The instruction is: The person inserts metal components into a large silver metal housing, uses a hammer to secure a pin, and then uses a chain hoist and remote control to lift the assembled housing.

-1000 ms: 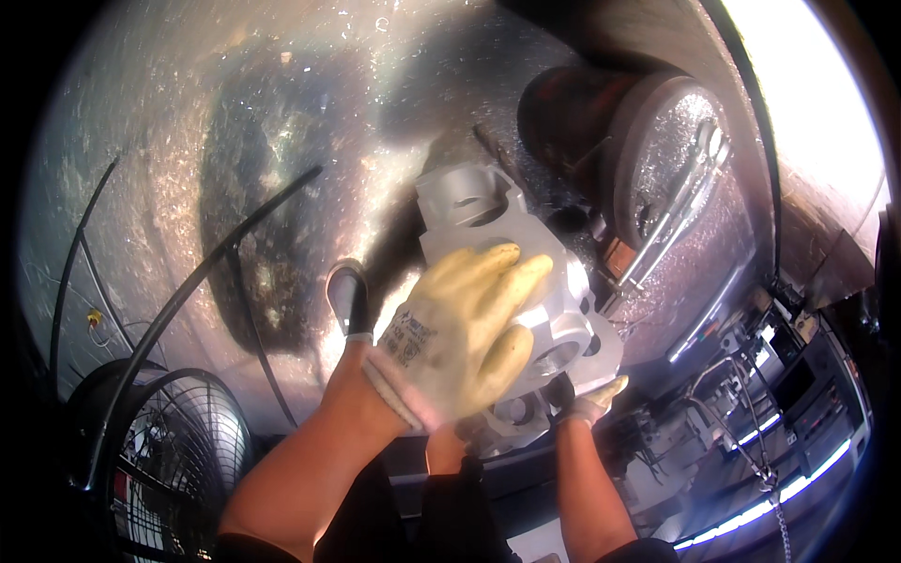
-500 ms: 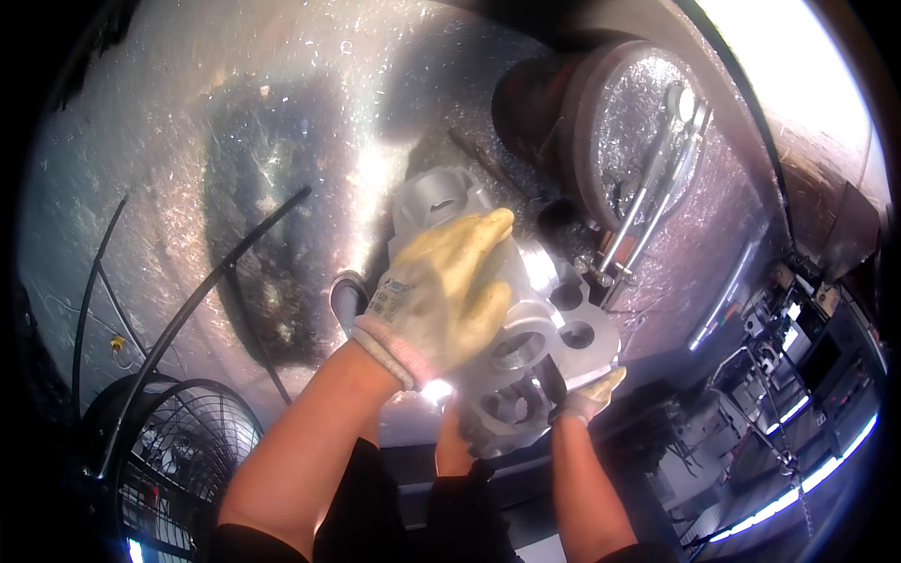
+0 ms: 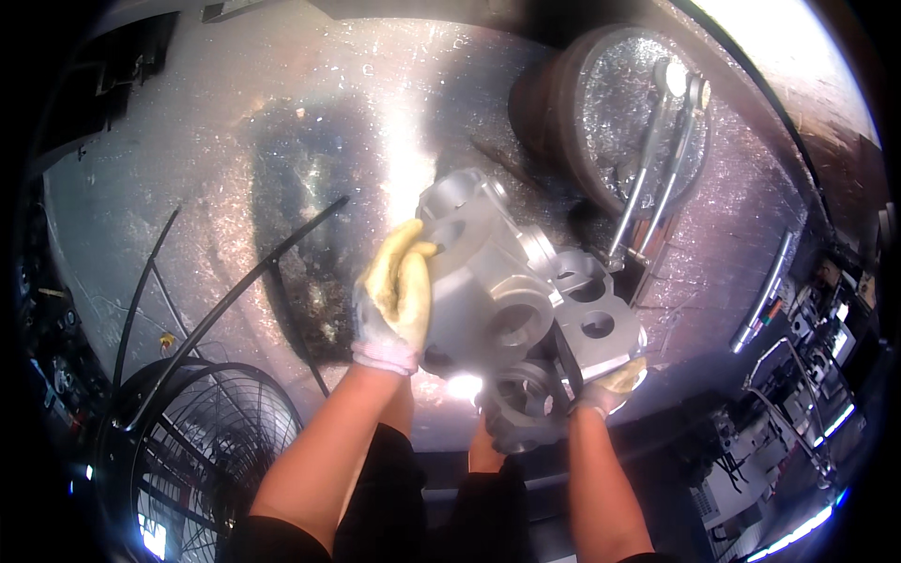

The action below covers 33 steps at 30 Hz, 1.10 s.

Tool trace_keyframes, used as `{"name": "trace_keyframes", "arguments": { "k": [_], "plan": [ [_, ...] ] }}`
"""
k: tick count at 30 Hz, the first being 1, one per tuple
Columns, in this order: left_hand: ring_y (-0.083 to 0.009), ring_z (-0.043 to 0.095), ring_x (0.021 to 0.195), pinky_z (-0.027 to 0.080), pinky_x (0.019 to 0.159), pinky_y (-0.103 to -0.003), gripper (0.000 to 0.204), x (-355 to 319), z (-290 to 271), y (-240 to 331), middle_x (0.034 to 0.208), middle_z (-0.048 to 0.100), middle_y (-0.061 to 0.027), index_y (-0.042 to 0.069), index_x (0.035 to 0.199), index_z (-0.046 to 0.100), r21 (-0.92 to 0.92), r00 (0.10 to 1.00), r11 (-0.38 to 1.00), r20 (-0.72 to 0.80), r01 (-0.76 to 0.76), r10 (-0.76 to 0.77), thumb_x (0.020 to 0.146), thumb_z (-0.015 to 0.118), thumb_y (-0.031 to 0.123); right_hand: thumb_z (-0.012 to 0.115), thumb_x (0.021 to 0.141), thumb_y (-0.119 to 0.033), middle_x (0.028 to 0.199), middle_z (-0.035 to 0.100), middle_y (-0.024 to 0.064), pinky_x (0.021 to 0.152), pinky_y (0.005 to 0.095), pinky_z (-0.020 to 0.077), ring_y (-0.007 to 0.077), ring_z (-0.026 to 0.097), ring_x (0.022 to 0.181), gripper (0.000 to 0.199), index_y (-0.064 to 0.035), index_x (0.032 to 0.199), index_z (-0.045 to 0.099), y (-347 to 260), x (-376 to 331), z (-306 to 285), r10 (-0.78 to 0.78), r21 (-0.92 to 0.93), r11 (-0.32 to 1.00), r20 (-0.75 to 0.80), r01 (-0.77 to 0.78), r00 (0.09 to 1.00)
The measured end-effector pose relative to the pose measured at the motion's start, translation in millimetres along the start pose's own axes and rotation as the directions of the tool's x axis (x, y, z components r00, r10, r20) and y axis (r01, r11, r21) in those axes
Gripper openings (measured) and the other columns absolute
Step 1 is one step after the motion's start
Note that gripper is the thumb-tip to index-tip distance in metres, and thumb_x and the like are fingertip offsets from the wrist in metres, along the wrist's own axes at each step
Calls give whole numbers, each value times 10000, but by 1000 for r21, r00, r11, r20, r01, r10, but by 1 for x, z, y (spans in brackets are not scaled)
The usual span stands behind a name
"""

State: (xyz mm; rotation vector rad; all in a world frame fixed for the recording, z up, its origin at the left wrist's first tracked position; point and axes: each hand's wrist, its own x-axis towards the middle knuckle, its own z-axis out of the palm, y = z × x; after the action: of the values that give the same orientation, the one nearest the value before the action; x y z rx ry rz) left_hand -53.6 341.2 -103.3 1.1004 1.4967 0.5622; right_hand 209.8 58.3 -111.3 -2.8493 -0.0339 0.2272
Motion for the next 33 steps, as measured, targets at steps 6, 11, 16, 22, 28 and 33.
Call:
{"name": "trace_keyframes", "arguments": {
  "k": [6,11,16,22,28,33],
  "plan": [
    [-209,696,1120,506,1043,-338,335,-15,27,-5,1240,694,-164,-50,1326,612,-138,984,990,-171,28,-52,1057,430,32,353,1132,-421,1558,481,257,1181,398,393,380,502,1412,619,44,1529,450,-6,-2,0,60,77,995,4,-60,998],
    [-215,709,1058,525,1003,-337,341,-13,33,-4,1190,706,-172,-62,1327,603,-83,962,994,-272,-65,40,1078,422,86,391,1114,-459,1507,513,286,1140,440,423,430,525,1360,651,64,1490,479,-15,-7,0,15,13,1000,-30,-14,999],
    [-197,698,999,529,974,-329,352,-16,34,-11,1125,721,-166,-56,1325,608,-49,939,996,-339,-75,54,1091,414,123,382,1111,-465,1524,503,277,1168,436,389,414,492,1404,661,61,1499,477,-21,-10,-5,48,-26,999,28,-47,998],
    [-188,695,976,533,960,-324,357,-14,41,-9,1104,716,-148,-54,1319,614,-3,913,988,-383,-157,144,1076,392,84,399,1104,-458,1472,544,303,1134,455,420,448,524,1364,647,70,1457,522,-11,-9,0,-30,12,999,-44,31,999],
    [-165,662,925,523,923,-309,356,-13,39,-15,1057,706,-126,-36,1325,622,19,901,984,-401,-176,169,1069,397,67,381,1103,-468,1289,640,332,975,499,471,475,618,1161,637,89,1320,600,-30,-9,-2,1,35,999,-32,0,999],
    [-163,662,931,522,924,-305,354,-14,39,-14,1061,706,-124,-33,1322,626,30,907,989,-396,-145,145,1066,402,66,376,1102,-476,1100,691,325,843,521,478,485,640,962,633,98,1181,634,-30,-9,-3,-54,30,998,-53,55,997]
  ]
}}
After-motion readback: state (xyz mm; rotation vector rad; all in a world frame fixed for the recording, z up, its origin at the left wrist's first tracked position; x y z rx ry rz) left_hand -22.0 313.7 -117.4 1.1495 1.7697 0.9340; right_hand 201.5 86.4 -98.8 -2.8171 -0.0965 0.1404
